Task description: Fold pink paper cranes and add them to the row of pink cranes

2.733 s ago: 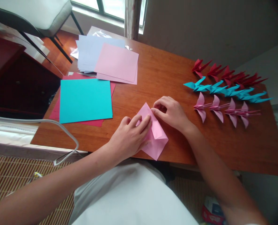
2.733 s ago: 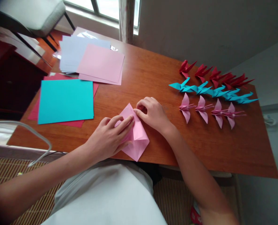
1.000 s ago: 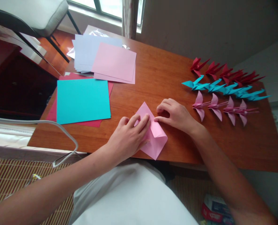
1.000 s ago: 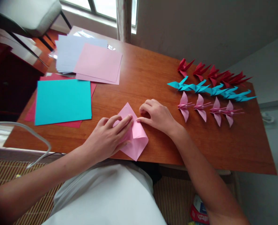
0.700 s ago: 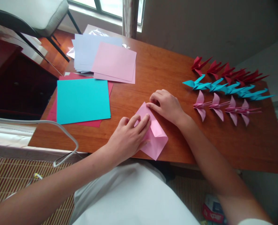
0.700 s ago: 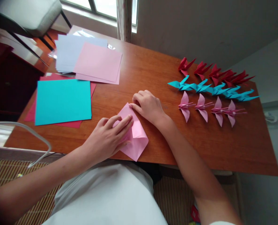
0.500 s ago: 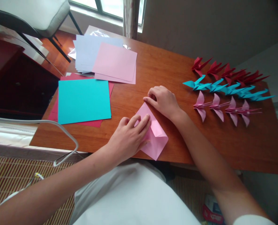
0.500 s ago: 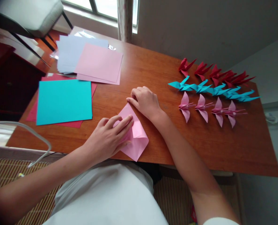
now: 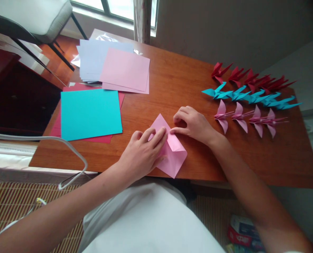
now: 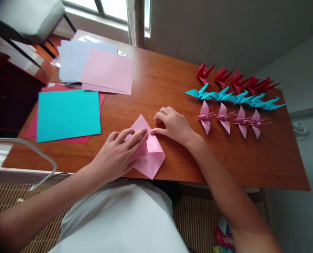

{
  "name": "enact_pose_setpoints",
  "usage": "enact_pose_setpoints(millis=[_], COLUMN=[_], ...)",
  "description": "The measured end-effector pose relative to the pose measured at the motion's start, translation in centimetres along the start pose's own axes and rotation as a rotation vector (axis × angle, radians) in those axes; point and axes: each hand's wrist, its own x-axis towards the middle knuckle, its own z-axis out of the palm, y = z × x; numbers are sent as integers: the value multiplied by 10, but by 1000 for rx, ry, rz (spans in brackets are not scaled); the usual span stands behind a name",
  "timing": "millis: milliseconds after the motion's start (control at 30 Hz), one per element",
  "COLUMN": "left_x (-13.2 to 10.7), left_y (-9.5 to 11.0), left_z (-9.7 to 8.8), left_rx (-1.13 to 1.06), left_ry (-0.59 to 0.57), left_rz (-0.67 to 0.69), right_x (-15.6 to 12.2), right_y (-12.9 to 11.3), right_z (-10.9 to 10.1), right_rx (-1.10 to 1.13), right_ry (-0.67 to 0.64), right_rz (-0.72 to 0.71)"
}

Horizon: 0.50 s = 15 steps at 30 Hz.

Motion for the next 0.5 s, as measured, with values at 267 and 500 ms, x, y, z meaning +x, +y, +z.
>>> enact_pose_setpoints(millis=[267,500], left_x=[0,-1], left_y=[0,1], left_z=[0,-2], left_rx=[-2,-58], left_ry=[-12,18], left_rz=[0,-9], right_x=[-5,-5], right_y=[7,-7], right_z=[-11,-2], right_rx=[231,213], right_ry=[-15,142], right_rz=[-46,45])
